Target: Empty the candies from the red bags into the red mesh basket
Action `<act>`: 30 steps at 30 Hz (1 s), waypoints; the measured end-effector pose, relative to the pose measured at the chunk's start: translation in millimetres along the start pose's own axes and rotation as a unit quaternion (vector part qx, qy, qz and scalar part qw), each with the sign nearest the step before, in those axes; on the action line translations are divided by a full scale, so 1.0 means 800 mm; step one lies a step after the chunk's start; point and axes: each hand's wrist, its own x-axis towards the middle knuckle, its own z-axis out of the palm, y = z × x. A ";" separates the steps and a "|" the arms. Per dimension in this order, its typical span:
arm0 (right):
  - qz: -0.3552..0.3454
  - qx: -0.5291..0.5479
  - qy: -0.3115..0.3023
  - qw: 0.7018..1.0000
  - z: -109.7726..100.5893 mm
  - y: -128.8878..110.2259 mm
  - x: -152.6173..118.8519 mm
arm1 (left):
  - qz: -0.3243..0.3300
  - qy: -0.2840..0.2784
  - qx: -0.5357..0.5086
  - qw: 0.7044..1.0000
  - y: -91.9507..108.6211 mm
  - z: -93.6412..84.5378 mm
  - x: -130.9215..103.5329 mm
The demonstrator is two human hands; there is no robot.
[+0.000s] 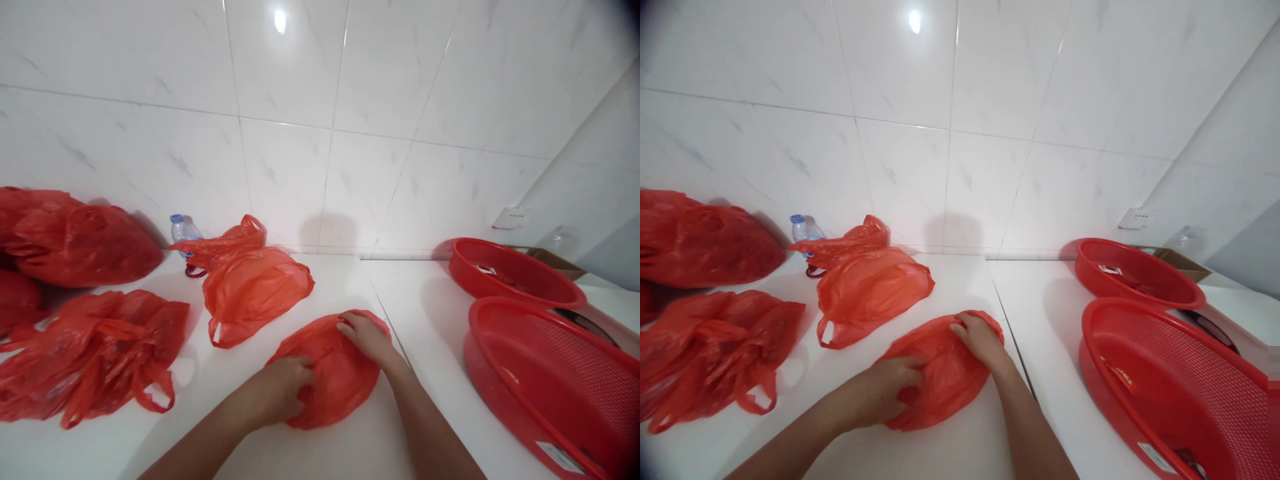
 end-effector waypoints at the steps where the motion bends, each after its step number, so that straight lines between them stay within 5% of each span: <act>1: 0.008 0.004 0.005 1.000 0.005 0.011 0.007 | 0.013 -0.035 0.029 0.999 0.002 -0.003 -0.001; 3: 0.019 0.003 0.020 1.000 0.013 0.027 0.015 | 0.039 -0.026 0.079 0.996 0.001 -0.005 0.002; 8: 0.045 -0.020 0.054 0.997 0.021 0.036 0.018 | -0.003 0.182 0.141 0.973 -0.042 0.003 0.018; 12: 0.040 -0.043 0.065 0.996 0.018 0.025 0.008 | -0.071 0.193 0.045 0.978 -0.076 0.010 0.023; 15: -0.003 -0.046 0.080 0.996 0.014 0.006 -0.013 | -0.115 0.224 0.002 0.968 -0.077 0.008 0.021; 21: -0.119 0.002 0.300 0.946 -0.014 -0.029 -0.091 | -0.198 0.261 -0.047 0.944 -0.066 -0.003 0.019; 26: 0.009 -0.166 0.480 0.862 -0.084 0.021 -0.161 | -0.212 0.287 -0.060 0.932 -0.078 -0.006 0.023; 28: 0.103 -0.274 0.479 0.828 -0.109 0.051 -0.191 | -0.220 0.293 -0.069 0.928 -0.079 -0.008 0.024; 30: 0.194 -0.343 0.413 0.821 -0.124 0.074 -0.219 | -0.239 0.293 -0.069 0.923 -0.077 -0.010 0.024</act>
